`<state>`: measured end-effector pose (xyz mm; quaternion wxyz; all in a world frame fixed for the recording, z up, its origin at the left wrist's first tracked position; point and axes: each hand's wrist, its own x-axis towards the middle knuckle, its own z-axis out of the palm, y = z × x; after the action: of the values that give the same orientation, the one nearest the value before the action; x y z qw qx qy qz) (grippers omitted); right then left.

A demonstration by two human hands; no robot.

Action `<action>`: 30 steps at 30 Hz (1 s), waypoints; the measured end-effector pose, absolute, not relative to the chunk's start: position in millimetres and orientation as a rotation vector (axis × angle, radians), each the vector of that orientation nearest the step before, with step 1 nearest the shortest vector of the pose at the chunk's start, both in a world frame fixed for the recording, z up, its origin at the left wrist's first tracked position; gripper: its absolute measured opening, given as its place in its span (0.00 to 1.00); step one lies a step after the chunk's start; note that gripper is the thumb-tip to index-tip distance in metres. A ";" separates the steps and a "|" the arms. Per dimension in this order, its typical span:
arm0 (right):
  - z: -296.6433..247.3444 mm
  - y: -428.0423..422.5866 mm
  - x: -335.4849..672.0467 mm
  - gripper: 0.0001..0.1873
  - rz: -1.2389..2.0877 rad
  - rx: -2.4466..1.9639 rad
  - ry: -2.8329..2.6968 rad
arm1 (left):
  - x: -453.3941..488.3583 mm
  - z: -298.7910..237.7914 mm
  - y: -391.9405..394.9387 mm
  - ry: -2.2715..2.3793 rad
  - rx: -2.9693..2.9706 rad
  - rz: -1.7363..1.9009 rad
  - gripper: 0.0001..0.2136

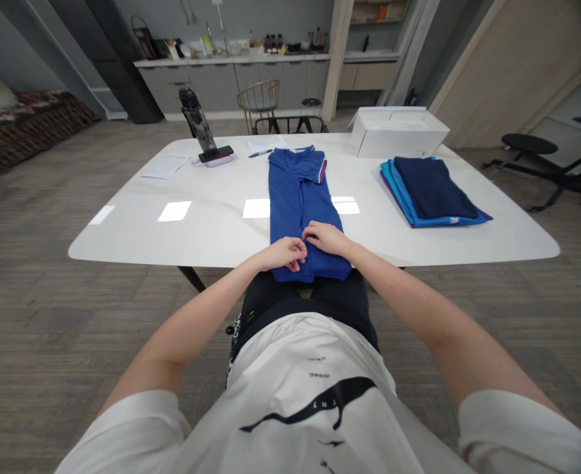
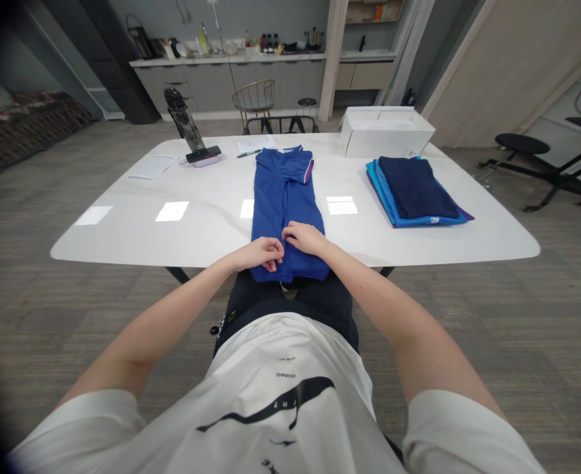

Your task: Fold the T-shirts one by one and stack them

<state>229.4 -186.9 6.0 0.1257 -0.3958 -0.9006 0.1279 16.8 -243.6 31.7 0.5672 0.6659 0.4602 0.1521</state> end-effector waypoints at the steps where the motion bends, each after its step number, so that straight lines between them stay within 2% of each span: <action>1: 6.4 -187.1 230.1 0.11 0.372 -1.153 -2.617 | 13.6 31.0 -242.6 1.079 1.712 0.346 0.03; 4: 6.0 -187.5 231.4 0.11 0.374 -1.151 -2.585 | 4.6 27.5 -238.1 1.071 2.142 0.320 0.10; 7: 3.1 -187.5 232.1 0.12 0.386 -1.162 -2.560 | -1.3 21.7 -233.7 1.009 2.325 0.298 0.15; 15: -0.6 -198.7 245.6 0.14 0.431 -1.142 -2.609 | -16.7 10.9 -225.5 0.834 2.366 0.330 0.19; 22: 0.8 -200.4 271.0 0.18 0.513 -1.067 -2.674 | -39.6 12.0 -222.2 0.802 2.336 0.271 0.28; 27: 0.4 -187.9 312.4 0.21 0.605 -1.116 -2.630 | -53.3 9.4 -218.3 0.737 2.339 0.229 0.29; 30: -1.1 -184.3 327.1 0.17 0.709 -1.105 -2.578 | -53.3 6.1 -212.2 0.713 2.321 0.211 0.21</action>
<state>327.1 -184.3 -1.1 0.1241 -0.3789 -0.8843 0.2431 -53.3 -212.2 6.1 0.3448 0.8940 0.2745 0.0814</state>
